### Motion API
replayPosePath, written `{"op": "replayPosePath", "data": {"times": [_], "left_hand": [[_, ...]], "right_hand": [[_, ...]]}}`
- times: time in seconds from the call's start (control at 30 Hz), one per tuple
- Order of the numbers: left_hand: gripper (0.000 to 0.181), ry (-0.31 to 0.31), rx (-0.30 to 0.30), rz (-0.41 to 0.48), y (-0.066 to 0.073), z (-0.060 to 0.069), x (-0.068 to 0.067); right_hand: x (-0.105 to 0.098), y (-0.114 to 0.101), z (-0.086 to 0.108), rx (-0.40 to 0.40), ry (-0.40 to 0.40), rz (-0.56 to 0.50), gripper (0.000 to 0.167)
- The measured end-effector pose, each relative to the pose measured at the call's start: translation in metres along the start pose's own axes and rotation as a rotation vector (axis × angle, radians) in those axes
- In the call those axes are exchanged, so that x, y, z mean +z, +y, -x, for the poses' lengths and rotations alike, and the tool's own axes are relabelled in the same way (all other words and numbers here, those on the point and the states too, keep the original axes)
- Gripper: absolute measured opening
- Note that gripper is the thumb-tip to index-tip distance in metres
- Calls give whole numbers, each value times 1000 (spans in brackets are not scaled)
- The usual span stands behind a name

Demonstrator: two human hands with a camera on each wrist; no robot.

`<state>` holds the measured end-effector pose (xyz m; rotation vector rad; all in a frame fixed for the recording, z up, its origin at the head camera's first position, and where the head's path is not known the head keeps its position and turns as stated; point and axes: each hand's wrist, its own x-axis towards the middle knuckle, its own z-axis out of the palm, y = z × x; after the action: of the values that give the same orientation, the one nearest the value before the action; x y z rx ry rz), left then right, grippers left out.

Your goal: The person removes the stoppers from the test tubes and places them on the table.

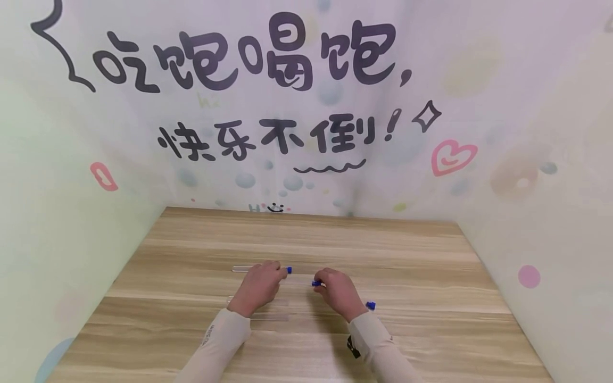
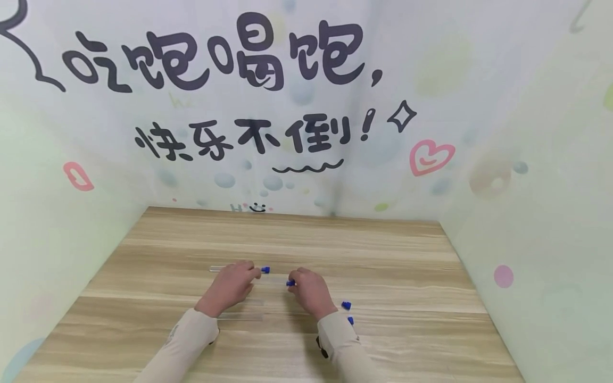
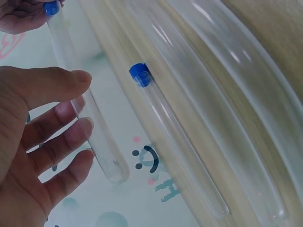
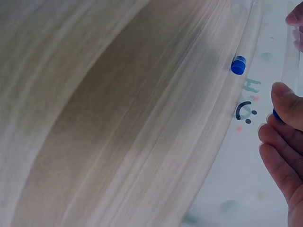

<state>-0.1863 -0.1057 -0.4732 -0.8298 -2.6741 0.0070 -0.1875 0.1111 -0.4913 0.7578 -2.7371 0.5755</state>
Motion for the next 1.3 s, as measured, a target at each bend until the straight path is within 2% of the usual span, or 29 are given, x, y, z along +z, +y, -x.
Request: {"op": "replayPosePath", "data": {"times": [0.3, 0.47, 0.7, 0.93, 1.3], "left_hand": [[9, 22, 24, -14, 0, 0, 2], [9, 3, 33, -35, 1, 0, 2], [10, -38, 32, -19, 2, 0, 4], [12, 2, 42, 6, 3, -1, 3], [11, 22, 55, 2, 3, 0, 5]], "right_hand": [[-6, 0, 0, -36, -23, -4, 11], [-7, 0, 1, -68, -23, 25, 12], [-5, 3, 4, -128, 6, 53, 12], [-3, 7, 5, -174, 55, 46, 17], [-6, 11, 5, -229, 17, 42, 17]]}}
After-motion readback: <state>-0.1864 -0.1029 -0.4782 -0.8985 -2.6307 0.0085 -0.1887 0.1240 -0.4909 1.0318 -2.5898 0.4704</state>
